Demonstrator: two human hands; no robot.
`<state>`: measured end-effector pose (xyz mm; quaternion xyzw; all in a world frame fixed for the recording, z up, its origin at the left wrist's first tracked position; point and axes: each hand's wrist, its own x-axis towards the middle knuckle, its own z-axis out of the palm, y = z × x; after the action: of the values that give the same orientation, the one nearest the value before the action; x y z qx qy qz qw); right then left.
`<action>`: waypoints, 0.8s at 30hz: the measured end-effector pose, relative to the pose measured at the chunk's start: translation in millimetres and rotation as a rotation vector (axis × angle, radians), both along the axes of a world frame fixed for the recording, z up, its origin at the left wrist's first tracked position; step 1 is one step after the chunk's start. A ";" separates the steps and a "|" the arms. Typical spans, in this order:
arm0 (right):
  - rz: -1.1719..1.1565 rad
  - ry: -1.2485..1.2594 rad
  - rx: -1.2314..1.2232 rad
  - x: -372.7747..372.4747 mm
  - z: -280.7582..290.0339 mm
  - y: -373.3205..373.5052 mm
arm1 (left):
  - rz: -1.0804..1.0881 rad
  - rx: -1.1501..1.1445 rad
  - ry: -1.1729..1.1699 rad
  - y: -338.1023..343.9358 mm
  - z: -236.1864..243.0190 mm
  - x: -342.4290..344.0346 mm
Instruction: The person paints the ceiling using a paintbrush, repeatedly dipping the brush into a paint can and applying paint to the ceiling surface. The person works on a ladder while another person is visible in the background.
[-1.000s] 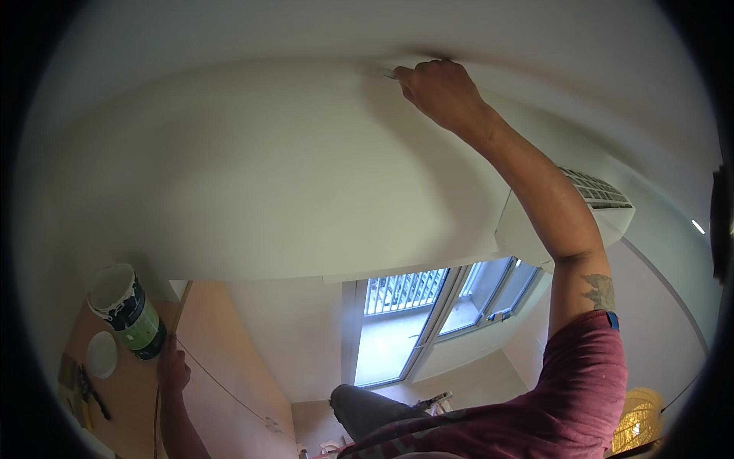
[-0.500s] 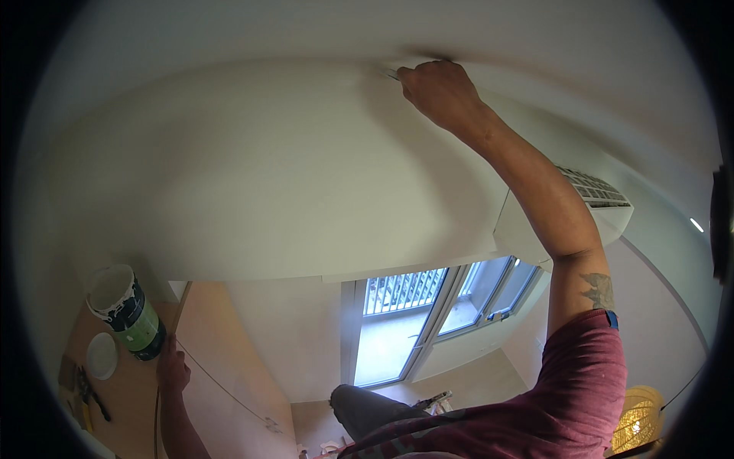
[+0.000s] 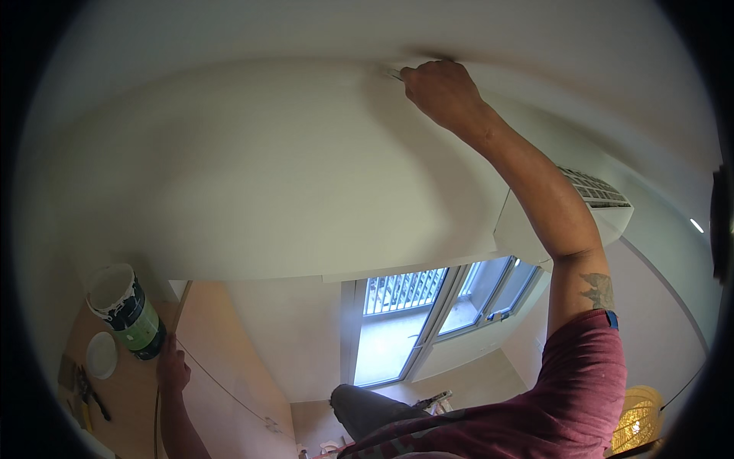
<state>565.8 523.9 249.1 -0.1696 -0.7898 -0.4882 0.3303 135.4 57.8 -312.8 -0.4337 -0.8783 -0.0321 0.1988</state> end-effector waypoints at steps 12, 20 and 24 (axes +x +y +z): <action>0.015 0.028 0.014 0.4 -0.8 3.0 | 0.006 -0.017 -0.009 -0.1 2.2 0.8; 0.012 0.022 0.007 2.6 -0.5 0.2 | 0.016 -0.027 -0.030 1.0 6.4 3.8; -0.001 0.032 0.003 2.1 -0.5 1.3 | 0.010 -0.031 -0.011 0.8 5.6 2.8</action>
<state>567.9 525.2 248.6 -0.1772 -0.7835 -0.4867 0.3431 138.3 58.6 -307.2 -0.4322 -0.8818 -0.0201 0.1875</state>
